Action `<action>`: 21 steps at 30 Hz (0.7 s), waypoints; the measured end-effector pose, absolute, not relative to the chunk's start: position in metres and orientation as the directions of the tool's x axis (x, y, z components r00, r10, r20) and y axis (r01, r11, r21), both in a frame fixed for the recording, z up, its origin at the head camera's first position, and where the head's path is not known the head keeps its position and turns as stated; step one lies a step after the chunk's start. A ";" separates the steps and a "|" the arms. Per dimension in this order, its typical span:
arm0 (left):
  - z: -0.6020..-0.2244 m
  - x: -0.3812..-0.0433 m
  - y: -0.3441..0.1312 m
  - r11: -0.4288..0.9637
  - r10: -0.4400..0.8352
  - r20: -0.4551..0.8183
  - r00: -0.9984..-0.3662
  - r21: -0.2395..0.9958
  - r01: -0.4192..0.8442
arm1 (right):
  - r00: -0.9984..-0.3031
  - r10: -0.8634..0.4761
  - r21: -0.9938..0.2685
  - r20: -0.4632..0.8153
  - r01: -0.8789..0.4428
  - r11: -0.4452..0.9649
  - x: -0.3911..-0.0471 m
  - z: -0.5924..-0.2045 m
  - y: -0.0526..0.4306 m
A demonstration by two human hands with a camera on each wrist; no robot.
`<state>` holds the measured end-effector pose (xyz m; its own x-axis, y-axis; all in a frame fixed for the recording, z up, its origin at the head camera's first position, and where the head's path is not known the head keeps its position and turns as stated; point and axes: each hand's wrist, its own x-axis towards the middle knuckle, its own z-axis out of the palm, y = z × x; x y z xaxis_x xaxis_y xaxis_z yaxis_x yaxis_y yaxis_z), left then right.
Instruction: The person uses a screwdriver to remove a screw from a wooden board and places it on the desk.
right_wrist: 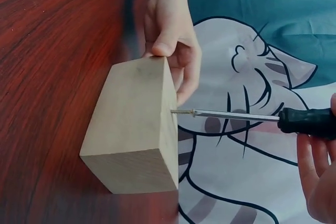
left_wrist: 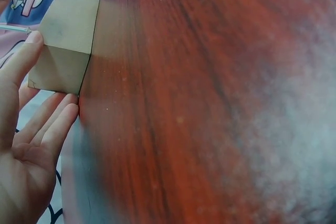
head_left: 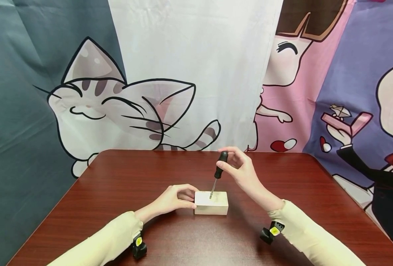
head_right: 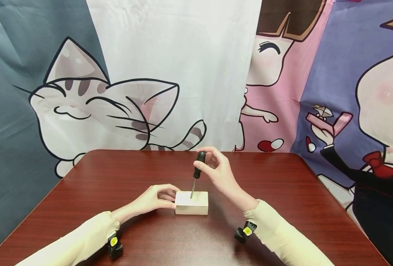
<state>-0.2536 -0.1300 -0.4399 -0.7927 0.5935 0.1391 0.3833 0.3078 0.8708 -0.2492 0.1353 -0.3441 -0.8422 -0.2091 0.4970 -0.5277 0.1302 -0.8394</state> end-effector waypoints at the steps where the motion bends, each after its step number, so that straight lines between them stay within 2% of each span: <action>1: -0.440 -0.254 -0.130 0.308 0.594 0.141 -0.792 0.870 0.385 | -0.842 -0.216 -0.840 0.495 -0.527 0.131 -0.249 -0.343 0.136; 9: -0.439 -0.253 -0.130 0.317 0.595 0.136 -0.792 0.866 0.387 | -0.815 -0.273 -0.812 0.511 -0.562 0.159 -0.248 -0.340 0.140; 13: -0.439 -0.253 -0.129 0.310 0.597 0.137 -0.790 0.869 0.385 | -0.784 -0.289 -0.800 0.549 -0.593 0.092 -0.248 -0.342 0.139; 16: -0.439 -0.253 -0.129 0.306 0.598 0.138 -0.790 0.871 0.384 | -0.788 -0.266 -0.805 0.555 -0.590 0.069 -0.248 -0.344 0.136; 21: -0.439 -0.253 -0.130 0.313 0.596 0.133 -0.792 0.870 0.382 | -0.816 -0.192 -0.803 0.546 -0.575 0.159 -0.247 -0.346 0.133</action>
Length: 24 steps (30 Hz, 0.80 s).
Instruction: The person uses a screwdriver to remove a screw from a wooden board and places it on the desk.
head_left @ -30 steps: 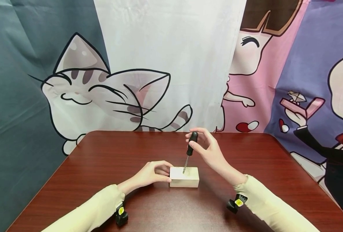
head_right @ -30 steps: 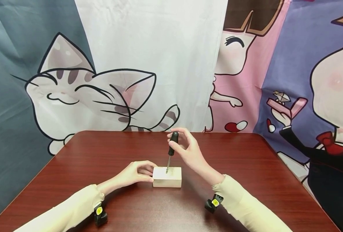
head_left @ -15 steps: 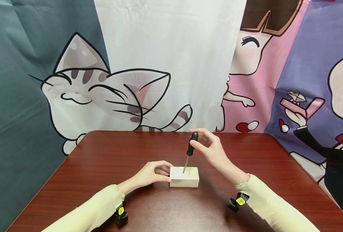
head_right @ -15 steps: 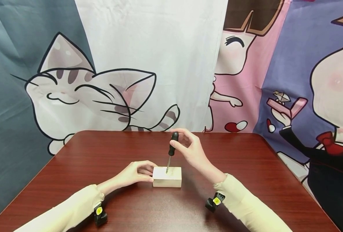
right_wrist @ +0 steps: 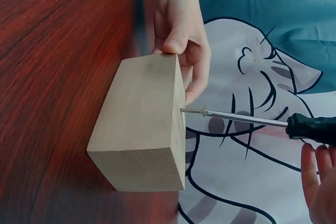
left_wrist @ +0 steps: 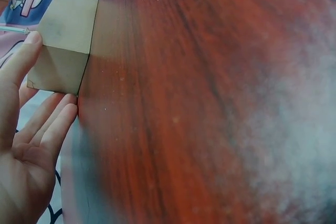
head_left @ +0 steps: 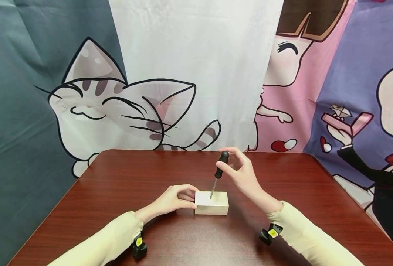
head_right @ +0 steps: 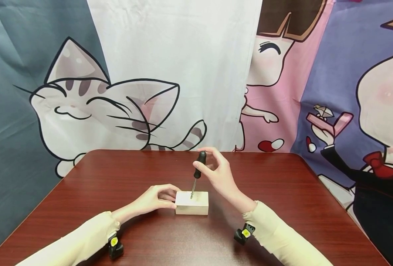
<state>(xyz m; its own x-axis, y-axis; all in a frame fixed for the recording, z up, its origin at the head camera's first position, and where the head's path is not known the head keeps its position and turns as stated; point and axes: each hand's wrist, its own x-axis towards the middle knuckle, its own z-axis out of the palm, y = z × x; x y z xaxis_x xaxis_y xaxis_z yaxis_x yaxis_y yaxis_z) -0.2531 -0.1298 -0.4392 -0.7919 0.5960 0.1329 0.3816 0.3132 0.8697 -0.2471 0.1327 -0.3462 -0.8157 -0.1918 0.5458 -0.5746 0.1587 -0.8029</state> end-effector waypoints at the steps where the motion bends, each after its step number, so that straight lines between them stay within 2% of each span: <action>1: -0.439 -0.253 -0.130 0.314 0.596 0.132 -0.792 0.869 0.382 | -0.822 -0.179 -0.806 0.541 -0.567 0.168 -0.247 -0.346 0.133; 9: -0.439 -0.253 -0.130 0.298 0.599 0.141 -0.788 0.874 0.383 | -0.828 -0.215 -0.818 0.517 -0.553 0.161 -0.247 -0.341 0.137; 13: -0.439 -0.253 -0.130 0.297 0.598 0.147 -0.788 0.872 0.388 | -0.808 -0.265 -0.799 0.527 -0.577 0.168 -0.247 -0.340 0.139; 18: -0.439 -0.252 -0.130 0.306 0.595 0.147 -0.790 0.868 0.392 | -0.773 -0.313 -0.790 0.553 -0.605 0.099 -0.248 -0.342 0.137; 21: -0.439 -0.252 -0.129 0.311 0.595 0.144 -0.790 0.866 0.392 | -0.780 -0.292 -0.800 0.553 -0.595 0.075 -0.247 -0.343 0.133; 24: -0.439 -0.252 -0.129 0.315 0.594 0.142 -0.792 0.865 0.391 | -0.805 -0.238 -0.808 0.543 -0.578 0.115 -0.246 -0.345 0.130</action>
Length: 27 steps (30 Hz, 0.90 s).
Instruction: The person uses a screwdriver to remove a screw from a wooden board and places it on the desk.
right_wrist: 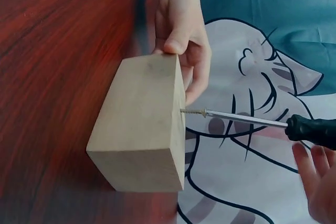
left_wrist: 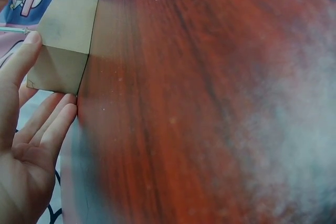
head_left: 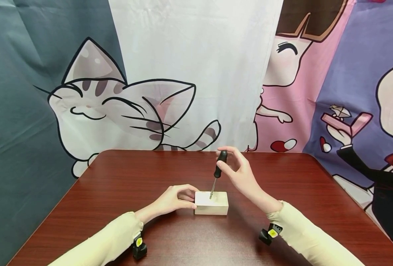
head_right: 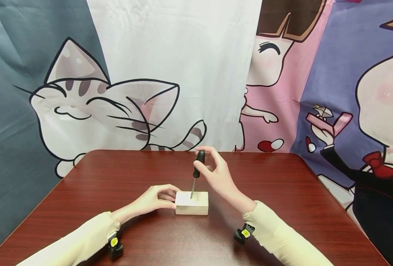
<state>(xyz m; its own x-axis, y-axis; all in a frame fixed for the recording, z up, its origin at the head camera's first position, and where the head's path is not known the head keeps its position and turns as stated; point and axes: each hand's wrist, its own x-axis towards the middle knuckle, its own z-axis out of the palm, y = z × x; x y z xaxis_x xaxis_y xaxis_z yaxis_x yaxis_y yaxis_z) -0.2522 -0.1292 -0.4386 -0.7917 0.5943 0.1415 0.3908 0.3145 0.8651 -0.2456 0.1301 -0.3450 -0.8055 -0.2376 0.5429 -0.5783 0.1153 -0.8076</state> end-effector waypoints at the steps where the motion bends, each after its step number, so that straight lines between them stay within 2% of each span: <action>1: -0.439 -0.252 -0.129 0.315 0.594 0.141 -0.792 0.865 0.390 | -0.813 -0.219 -0.810 0.539 -0.572 0.131 -0.245 -0.345 0.129; 6: -0.439 -0.252 -0.129 0.311 0.595 0.144 -0.791 0.866 0.391 | -0.833 -0.173 -0.818 0.525 -0.550 0.168 -0.246 -0.346 0.129; 14: -0.438 -0.250 -0.130 0.306 0.596 0.141 -0.791 0.871 0.386 | -0.830 -0.213 -0.812 0.515 -0.552 0.189 -0.248 -0.345 0.135; 22: -0.437 -0.250 -0.130 0.307 0.588 0.155 -0.794 0.865 0.397 | -0.783 -0.274 -0.795 0.558 -0.599 0.093 -0.249 -0.346 0.133; 27: -0.438 -0.251 -0.128 0.303 0.591 0.154 -0.792 0.867 0.395 | -0.820 -0.215 -0.814 0.531 -0.564 0.137 -0.249 -0.348 0.131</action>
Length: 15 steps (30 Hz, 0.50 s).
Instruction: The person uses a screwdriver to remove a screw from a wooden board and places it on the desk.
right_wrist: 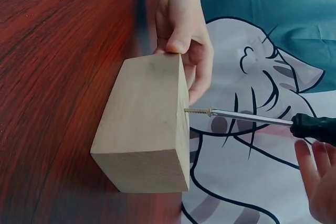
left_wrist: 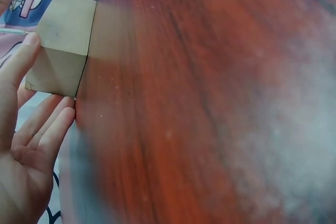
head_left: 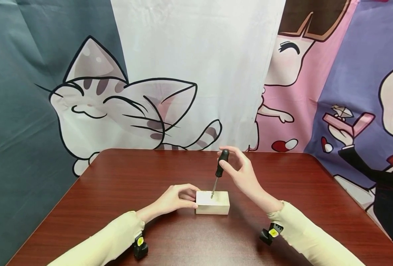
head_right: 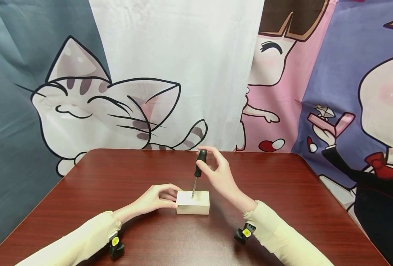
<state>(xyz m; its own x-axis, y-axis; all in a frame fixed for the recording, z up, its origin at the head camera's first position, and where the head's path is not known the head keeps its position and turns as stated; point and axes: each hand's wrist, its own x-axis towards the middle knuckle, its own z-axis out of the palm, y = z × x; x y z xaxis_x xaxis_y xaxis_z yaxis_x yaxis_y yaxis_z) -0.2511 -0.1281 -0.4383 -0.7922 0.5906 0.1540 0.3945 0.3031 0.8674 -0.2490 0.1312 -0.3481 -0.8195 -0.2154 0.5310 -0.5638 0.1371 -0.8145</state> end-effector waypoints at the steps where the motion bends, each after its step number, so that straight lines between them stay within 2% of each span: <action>1: -0.439 -0.251 -0.128 0.302 0.591 0.153 -0.792 0.869 0.393 | -0.829 -0.199 -0.818 0.522 -0.553 0.159 -0.249 -0.348 0.131; 6: -0.439 -0.253 -0.127 0.298 0.597 0.147 -0.789 0.872 0.388 | -0.847 -0.168 -0.824 0.505 -0.530 0.199 -0.248 -0.346 0.133; 15: -0.441 -0.252 -0.128 0.273 0.609 0.156 -0.778 0.880 0.389 | -0.844 -0.213 -0.826 0.493 -0.530 0.189 -0.247 -0.345 0.140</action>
